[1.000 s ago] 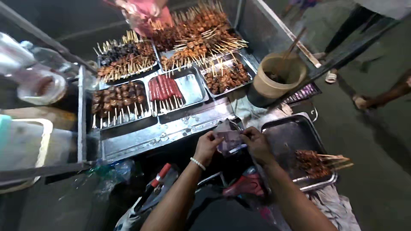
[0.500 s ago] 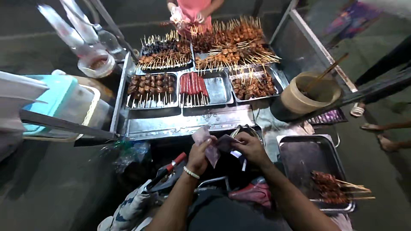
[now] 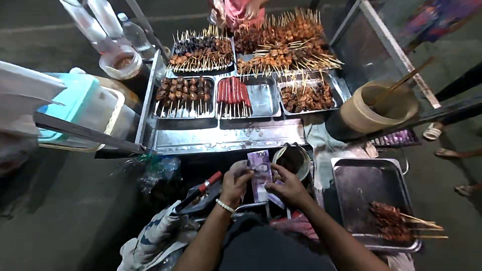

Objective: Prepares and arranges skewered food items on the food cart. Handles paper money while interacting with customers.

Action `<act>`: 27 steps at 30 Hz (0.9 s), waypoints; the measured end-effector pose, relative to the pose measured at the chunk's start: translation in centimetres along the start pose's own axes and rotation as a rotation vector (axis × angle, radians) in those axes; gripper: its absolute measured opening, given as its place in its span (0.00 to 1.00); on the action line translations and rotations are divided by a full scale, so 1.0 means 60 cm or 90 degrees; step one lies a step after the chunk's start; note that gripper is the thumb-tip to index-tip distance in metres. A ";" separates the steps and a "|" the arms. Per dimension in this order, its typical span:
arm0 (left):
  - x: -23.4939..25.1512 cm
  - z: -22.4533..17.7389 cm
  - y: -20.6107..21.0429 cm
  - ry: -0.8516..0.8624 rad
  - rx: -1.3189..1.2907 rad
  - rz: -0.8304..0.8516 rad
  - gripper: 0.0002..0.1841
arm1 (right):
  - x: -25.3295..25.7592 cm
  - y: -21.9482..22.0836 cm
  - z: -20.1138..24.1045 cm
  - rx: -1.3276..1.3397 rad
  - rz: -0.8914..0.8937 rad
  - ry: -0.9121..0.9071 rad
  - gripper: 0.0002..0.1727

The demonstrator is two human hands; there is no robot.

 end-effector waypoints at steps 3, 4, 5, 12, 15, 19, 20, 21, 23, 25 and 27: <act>-0.003 0.016 0.009 -0.119 -0.180 0.003 0.18 | 0.010 0.008 -0.011 0.090 0.019 0.031 0.10; -0.007 0.022 0.014 -0.186 -0.216 0.021 0.27 | 0.013 0.014 -0.014 0.091 0.048 0.035 0.11; -0.011 0.027 0.021 -0.230 -0.249 0.051 0.33 | 0.017 0.022 -0.019 0.077 0.083 0.050 0.13; -0.009 0.049 0.020 -0.246 -0.297 0.130 0.20 | 0.026 0.056 -0.038 -0.032 0.207 0.081 0.12; -0.005 0.041 0.014 -0.222 -0.400 0.118 0.28 | 0.029 0.056 -0.033 -0.013 0.177 0.073 0.11; -0.024 0.038 0.011 -0.209 -0.273 0.191 0.20 | 0.032 0.059 -0.018 -0.002 0.157 0.089 0.15; -0.025 0.040 0.011 -0.226 -0.243 0.197 0.21 | 0.034 0.060 -0.015 -0.018 0.186 0.077 0.15; -0.023 0.048 0.010 -0.247 -0.230 0.197 0.22 | 0.037 0.061 -0.013 -0.041 0.224 0.059 0.14; -0.018 0.056 0.008 -0.281 -0.237 0.165 0.20 | 0.043 0.062 -0.011 -0.097 0.290 0.043 0.14; -0.012 0.055 0.009 -0.274 -0.310 0.126 0.21 | 0.046 0.061 -0.016 -0.120 0.298 0.056 0.15; -0.001 0.049 0.003 -0.219 -0.364 0.090 0.23 | 0.048 0.055 -0.018 -0.060 0.219 0.049 0.13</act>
Point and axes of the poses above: each hand's wrist, its own x-axis towards the middle knuckle, its own y-axis out of the palm, z = x × y, the point moved 5 cm from there along x, towards the middle knuckle, and after that the axes turned 2 degrees about -y, right-handed, at the moved point
